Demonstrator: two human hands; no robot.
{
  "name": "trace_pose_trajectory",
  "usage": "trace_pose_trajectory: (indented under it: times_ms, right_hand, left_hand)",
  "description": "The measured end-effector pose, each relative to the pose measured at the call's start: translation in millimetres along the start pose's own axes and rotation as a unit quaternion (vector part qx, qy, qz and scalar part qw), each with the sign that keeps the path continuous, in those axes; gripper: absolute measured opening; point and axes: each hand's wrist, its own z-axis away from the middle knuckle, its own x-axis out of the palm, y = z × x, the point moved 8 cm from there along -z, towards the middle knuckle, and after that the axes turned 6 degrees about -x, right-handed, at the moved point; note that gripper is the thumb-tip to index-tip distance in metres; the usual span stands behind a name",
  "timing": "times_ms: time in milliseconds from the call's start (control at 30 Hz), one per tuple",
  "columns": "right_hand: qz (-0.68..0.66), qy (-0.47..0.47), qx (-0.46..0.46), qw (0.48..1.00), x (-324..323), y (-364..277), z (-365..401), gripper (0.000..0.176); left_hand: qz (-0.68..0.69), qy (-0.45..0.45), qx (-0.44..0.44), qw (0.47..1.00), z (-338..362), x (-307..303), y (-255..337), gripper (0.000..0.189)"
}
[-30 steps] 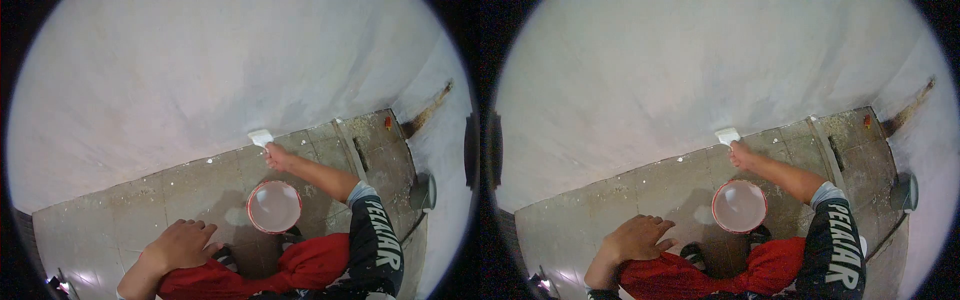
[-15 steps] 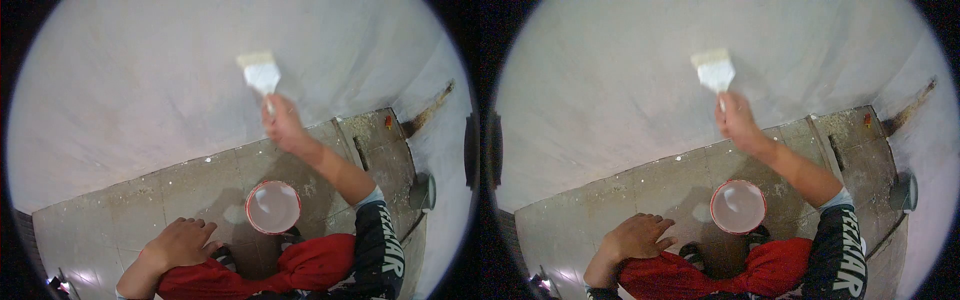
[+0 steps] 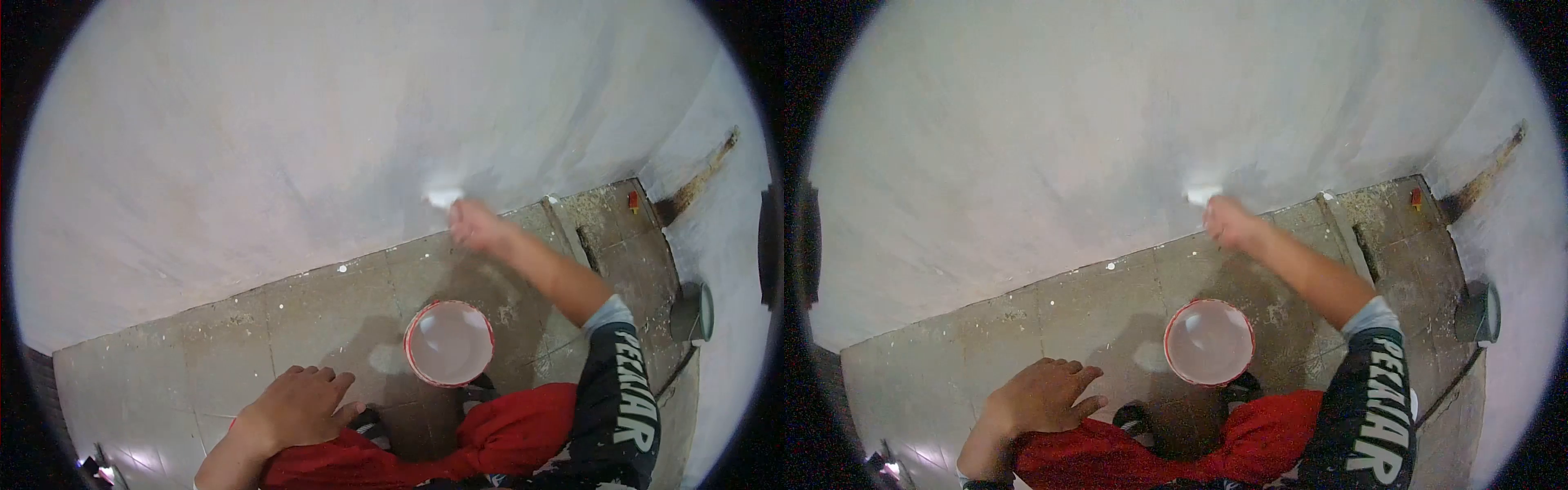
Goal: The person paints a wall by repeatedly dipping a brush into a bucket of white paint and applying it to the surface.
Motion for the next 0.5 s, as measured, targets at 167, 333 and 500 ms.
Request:
trace_pose_trajectory:
  times_ms: [167,333,500]
  right_hand:
    - [0.033,-0.039,-0.14,0.989,57,-145,115,0.018]
    - [0.113,-0.083,-0.356,0.924,64,-205,156,0.025]
    - [0.14,0.038,-0.304,0.942,-13,-95,40,0.03]
  left_hand:
    - [-0.003,-0.008,0.023,1.0,-7,0,1,0.046]
    - [-0.003,0.001,0.024,1.0,-11,-2,1,0.045]
    - [0.001,-0.014,0.003,1.0,-8,-4,0,0.048]
